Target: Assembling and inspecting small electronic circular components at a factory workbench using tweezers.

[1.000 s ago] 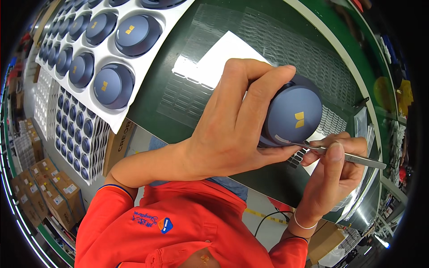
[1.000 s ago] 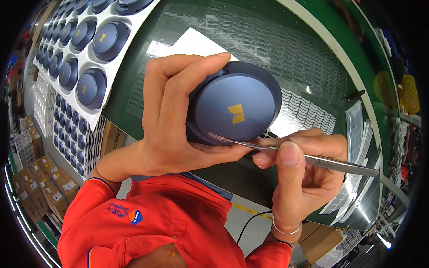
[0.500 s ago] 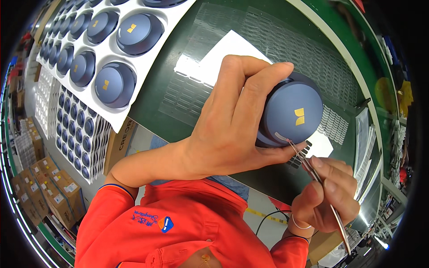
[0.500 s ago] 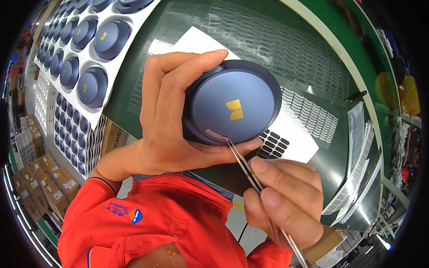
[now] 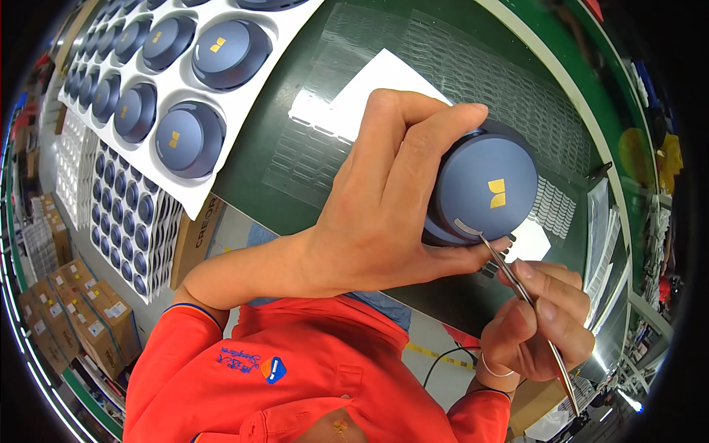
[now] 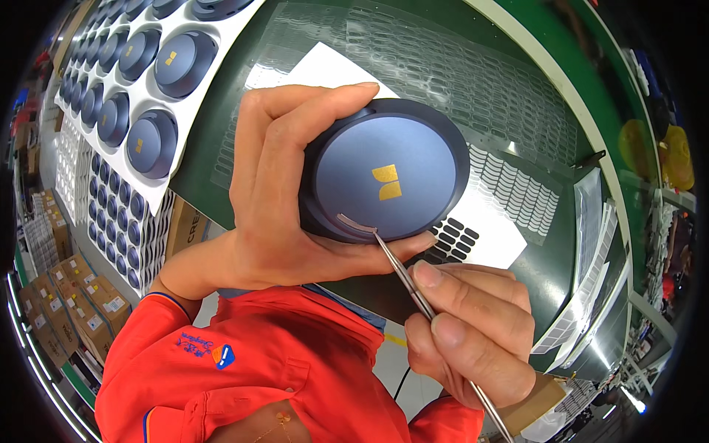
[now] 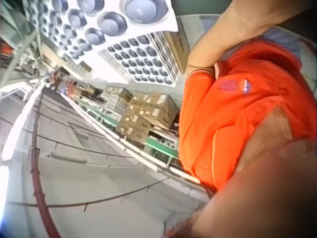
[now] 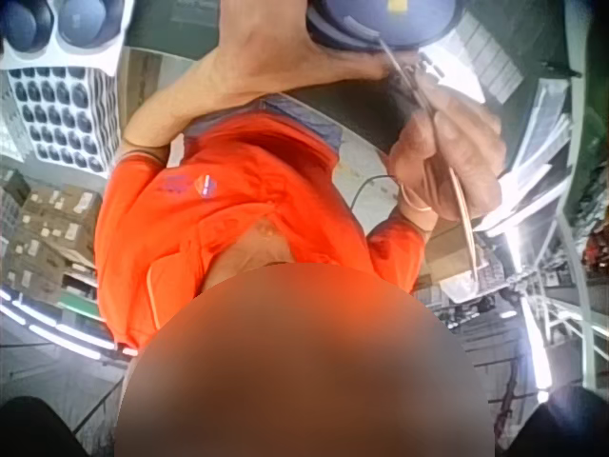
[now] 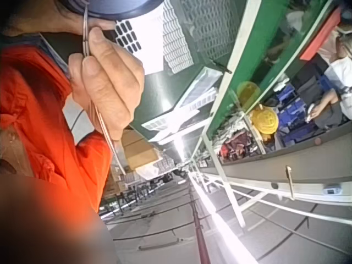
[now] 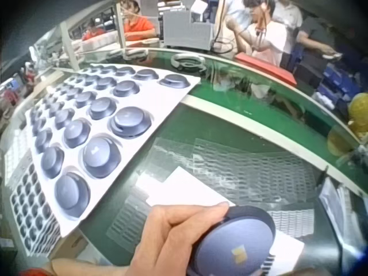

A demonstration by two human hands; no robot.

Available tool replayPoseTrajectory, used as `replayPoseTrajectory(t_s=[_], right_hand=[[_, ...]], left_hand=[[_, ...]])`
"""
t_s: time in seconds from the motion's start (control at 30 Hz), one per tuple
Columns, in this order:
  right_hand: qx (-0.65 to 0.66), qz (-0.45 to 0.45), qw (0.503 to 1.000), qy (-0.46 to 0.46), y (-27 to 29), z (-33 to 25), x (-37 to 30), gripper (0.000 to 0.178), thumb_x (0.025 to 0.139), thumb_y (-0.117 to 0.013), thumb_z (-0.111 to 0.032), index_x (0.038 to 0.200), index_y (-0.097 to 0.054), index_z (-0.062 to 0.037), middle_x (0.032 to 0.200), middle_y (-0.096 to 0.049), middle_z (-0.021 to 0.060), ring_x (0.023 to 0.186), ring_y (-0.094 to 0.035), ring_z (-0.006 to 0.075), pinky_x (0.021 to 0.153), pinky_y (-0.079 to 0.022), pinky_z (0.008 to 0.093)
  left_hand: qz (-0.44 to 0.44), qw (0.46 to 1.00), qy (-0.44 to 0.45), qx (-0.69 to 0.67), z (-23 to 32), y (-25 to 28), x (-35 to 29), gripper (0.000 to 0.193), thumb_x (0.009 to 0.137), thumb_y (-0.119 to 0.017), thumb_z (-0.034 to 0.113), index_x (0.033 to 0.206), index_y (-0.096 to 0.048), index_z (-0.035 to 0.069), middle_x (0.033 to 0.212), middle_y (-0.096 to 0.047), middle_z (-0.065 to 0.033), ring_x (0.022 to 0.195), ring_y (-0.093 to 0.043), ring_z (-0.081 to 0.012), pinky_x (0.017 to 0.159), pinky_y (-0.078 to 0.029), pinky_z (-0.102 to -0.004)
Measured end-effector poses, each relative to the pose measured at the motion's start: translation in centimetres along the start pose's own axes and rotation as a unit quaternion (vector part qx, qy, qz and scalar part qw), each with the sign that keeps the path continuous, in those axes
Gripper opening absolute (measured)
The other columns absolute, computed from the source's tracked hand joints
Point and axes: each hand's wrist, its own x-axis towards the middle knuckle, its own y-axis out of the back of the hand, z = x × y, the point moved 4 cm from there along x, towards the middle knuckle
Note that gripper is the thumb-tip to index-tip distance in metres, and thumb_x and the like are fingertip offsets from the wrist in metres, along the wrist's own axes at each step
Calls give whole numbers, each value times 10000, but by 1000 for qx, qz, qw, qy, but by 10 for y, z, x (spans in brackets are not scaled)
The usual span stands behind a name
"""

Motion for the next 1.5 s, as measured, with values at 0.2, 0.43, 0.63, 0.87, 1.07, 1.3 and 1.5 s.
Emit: replayPoseTrajectory(t_s=[0.2,0.43,0.63,0.87,1.07,1.3,1.5], right_hand=[[43,42,995,-74,0,6,2,195,985,-562,-197,1050,-465,-41,880,-622,187,662,-585,206,548,-519,270],[247,135,909,-307,33,54,-5,172,961,-570,-156,998,-490,-9,834,-627,208,591,-589,177,540,-506,252],[294,28,857,-422,18,78,-19,128,885,-632,46,976,-542,39,908,-688,176,740,-685,162,669,-560,238],[272,-16,859,-434,6,94,-23,137,879,-664,34,984,-576,38,913,-690,123,780,-666,108,681,-518,191],[250,-19,863,-438,7,91,-22,134,875,-672,28,974,-582,37,912,-686,112,768,-654,98,674,-510,186],[240,-52,878,-411,5,91,-22,124,893,-644,10,965,-543,9,938,-664,170,735,-651,137,663,-532,223],[347,10,872,-346,14,95,-21,124,875,-632,65,961,-550,32,876,-659,173,735,-662,158,676,-546,228]], left_hand=[[-9,1000,1,5,1,2,0,832,541,-871,115,1260,-493,-64,1051,-506,-195,899,-551,-304,697,-507,-351],[-233,969,70,-29,1,26,-9,918,534,-940,246,1305,-505,0,1256,-548,-187,1120,-559,-330,931,-483,-403],[-384,916,48,-109,15,9,-31,784,639,-887,248,1283,-509,9,1269,-549,-191,1222,-538,-352,1019,-424,-474],[-402,910,26,-100,11,-6,-34,791,671,-853,268,1314,-466,18,1281,-540,-204,1239,-529,-355,1038,-406,-501],[-404,906,37,-124,11,-6,-33,802,658,-856,271,1311,-466,16,1310,-527,-224,1227,-534,-354,1039,-411,-490],[-405,908,33,-105,10,-8,-34,819,655,-860,286,1317,-461,12,1341,-512,-214,1199,-542,-353,1022,-426,-460],[-397,912,50,-90,10,-4,-31,827,655,-864,299,1323,-462,21,1380,-490,-197,1196,-532,-368,1002,-433,-442]])
